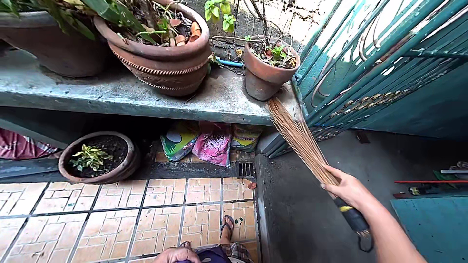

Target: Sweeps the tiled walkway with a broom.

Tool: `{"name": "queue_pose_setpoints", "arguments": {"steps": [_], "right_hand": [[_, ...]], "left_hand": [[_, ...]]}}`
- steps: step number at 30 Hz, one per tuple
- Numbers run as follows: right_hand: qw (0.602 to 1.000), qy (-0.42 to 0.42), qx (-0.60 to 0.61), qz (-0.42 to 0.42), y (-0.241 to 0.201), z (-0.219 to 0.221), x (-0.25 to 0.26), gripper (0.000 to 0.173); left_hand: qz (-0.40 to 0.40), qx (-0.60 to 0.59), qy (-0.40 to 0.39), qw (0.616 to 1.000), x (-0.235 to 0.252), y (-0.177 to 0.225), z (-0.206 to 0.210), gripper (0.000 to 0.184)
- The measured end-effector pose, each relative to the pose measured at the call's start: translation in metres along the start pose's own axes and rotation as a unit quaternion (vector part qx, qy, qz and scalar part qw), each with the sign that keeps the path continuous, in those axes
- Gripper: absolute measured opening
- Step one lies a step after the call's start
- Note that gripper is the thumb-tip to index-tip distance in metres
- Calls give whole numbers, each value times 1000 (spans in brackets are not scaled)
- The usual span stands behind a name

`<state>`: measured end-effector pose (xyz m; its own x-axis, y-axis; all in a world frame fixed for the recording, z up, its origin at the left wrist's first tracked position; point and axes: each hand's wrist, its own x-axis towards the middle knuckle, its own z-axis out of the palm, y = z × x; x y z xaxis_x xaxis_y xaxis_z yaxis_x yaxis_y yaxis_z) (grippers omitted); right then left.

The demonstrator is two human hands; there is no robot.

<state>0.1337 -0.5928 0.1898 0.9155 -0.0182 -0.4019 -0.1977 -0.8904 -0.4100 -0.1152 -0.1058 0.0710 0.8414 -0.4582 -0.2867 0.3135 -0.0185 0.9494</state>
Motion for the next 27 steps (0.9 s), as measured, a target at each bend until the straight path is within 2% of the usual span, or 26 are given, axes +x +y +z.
{"name": "queue_pose_setpoints", "arguments": {"steps": [2, 5, 8, 10, 12, 14, 16, 18, 20, 21, 23, 25, 27], "right_hand": [[997, 44, 56, 8, 19, -5, -27, 76], [996, 71, 22, 55, 7, 11, -18, 75], [998, 21, -28, 59, -32, 71, 2, 76], [999, -40, -10, 2, -73, 126, -20, 78], [989, -104, 58, -85, -105, 166, -64, 77], [966, -162, 111, -171, -126, 193, -101, 75], [949, -197, 125, -214, -142, 208, -124, 76], [952, -157, 167, -202, -147, 212, -134, 74], [962, -65, 210, -161, -144, 202, -127, 73], [968, -18, 206, -139, -143, 195, -117, 74], [989, 24, 119, -84, -154, 182, -91, 78], [996, -6, 64, -64, -174, 198, -67, 80], [991, -87, 41, -90, -203, 240, -63, 80]], "left_hand": [[9, -12, -1, 1000, -15, -5, -9, 15], [6, 2, -12, 1000, -32, -12, -18, 15], [0, 32, -37, 999, -45, -17, -20, 14], [2, 31, -39, 999, -57, -19, -24, 14], [6, 17, -36, 999, -71, -21, -29, 15], [15, 13, -25, 999, -86, -21, -33, 15], [20, 20, -8, 1000, -102, -21, -36, 16], [25, 22, 13, 999, -121, -26, -39, 16], [34, 27, 42, 998, -142, -30, -41, 15], [36, 33, 60, 997, -152, -30, -42, 15], [43, 26, 91, 995, -170, -32, -43, 15], [37, 9, 109, 993, -183, -38, -44, 16], [31, -1, 113, 993, -187, -46, -41, 16]]}}
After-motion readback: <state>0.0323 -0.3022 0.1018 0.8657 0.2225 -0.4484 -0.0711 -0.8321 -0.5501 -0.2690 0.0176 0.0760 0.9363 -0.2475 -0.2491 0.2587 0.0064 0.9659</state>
